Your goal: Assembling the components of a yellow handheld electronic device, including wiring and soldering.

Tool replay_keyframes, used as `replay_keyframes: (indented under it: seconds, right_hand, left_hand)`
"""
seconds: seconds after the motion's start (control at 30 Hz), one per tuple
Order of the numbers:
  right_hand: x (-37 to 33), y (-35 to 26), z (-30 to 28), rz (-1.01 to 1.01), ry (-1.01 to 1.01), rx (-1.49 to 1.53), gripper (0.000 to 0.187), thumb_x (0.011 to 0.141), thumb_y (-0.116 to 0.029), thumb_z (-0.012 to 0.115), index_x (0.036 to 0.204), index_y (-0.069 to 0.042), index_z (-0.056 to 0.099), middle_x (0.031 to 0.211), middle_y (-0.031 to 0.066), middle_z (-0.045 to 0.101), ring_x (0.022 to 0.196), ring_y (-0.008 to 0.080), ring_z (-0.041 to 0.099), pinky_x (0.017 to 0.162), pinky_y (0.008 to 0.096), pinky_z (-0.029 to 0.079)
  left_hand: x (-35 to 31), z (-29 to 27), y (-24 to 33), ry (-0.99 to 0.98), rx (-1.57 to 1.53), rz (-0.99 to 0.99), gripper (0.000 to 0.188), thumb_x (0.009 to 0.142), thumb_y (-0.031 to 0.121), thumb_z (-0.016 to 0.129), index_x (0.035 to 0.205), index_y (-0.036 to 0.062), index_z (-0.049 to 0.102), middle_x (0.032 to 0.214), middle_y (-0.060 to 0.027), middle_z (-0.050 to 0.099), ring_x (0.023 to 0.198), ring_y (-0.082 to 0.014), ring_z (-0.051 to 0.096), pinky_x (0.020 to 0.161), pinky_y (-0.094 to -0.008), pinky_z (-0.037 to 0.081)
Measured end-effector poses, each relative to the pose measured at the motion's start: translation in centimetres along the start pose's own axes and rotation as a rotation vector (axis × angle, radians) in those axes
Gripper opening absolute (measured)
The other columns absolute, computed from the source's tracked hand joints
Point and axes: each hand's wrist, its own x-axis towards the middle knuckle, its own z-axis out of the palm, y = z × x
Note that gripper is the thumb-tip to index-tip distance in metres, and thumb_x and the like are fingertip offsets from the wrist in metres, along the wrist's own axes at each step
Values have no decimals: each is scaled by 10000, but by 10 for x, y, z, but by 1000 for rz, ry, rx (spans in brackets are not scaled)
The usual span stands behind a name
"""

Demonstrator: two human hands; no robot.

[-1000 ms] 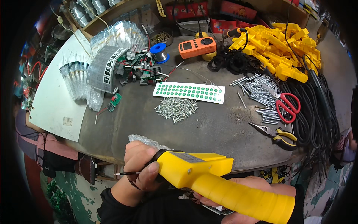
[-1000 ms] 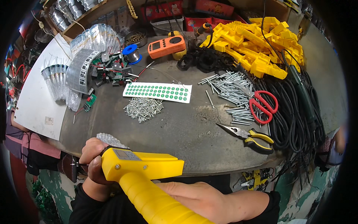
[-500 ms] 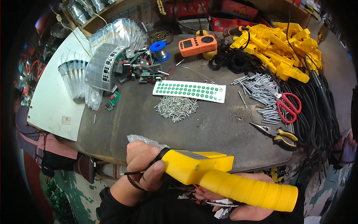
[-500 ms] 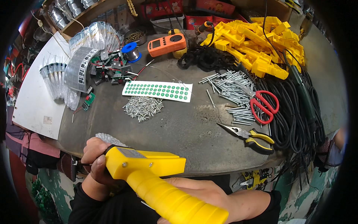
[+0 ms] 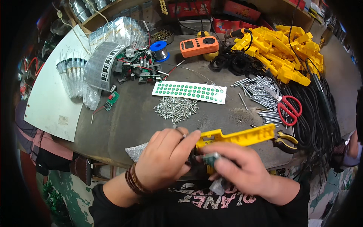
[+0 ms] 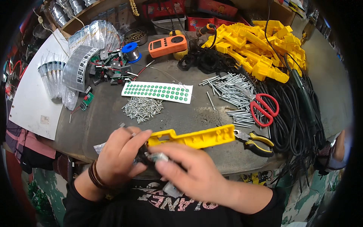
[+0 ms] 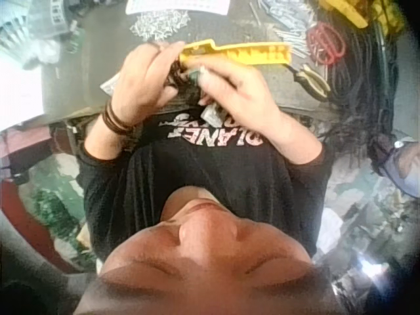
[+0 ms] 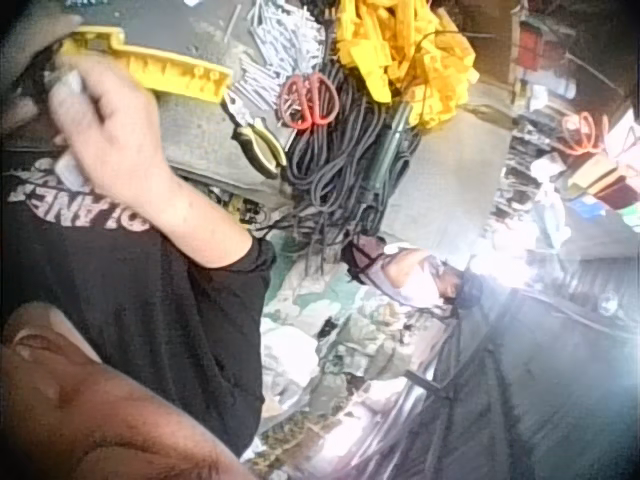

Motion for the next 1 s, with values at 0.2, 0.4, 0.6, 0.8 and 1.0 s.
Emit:
replay_keyframes:
  seconds: [0.2,0.4,0.6,0.8,1.0]
  right_hand:
    - [52,35,-14,186,44,213,318,1044,-226,485,1279,-14,506,1104,85,592,906,167,650,755,328,596]
    - [55,38,-6,114,161,280,287,1050,-183,460,1279,-10,455,1110,83,562,997,125,592,775,304,597]
    - [29,18,-8,-694,428,-1257,482,777,-124,775,1208,-38,577,1128,124,597,878,286,606,751,352,514]
    - [15,14,-1,-340,-44,-1329,460,700,-198,820,1110,-90,643,1080,53,624,844,221,627,711,341,527]
    - [18,22,7,-346,39,-984,528,655,-181,880,1101,-38,636,1015,94,678,823,253,673,683,338,559]
  left_hand:
    - [20,21,-57,-361,-378,-152,724,681,248,840,1333,106,559,1083,-139,574,1005,-323,583,886,-406,484]
    - [32,40,-90,-425,-666,25,261,885,231,688,1097,80,665,1127,-127,613,1067,-311,559,978,-420,408]
    - [22,58,-87,-284,-647,-57,176,935,235,627,960,67,674,1107,-104,640,1042,-306,566,948,-422,413]
    - [26,54,-79,-286,-516,-97,209,945,272,606,931,75,675,1112,-85,651,1021,-291,556,933,-414,400]
    - [22,62,-77,-206,-504,-109,226,946,263,583,899,65,682,1055,-81,663,994,-293,555,921,-418,402]
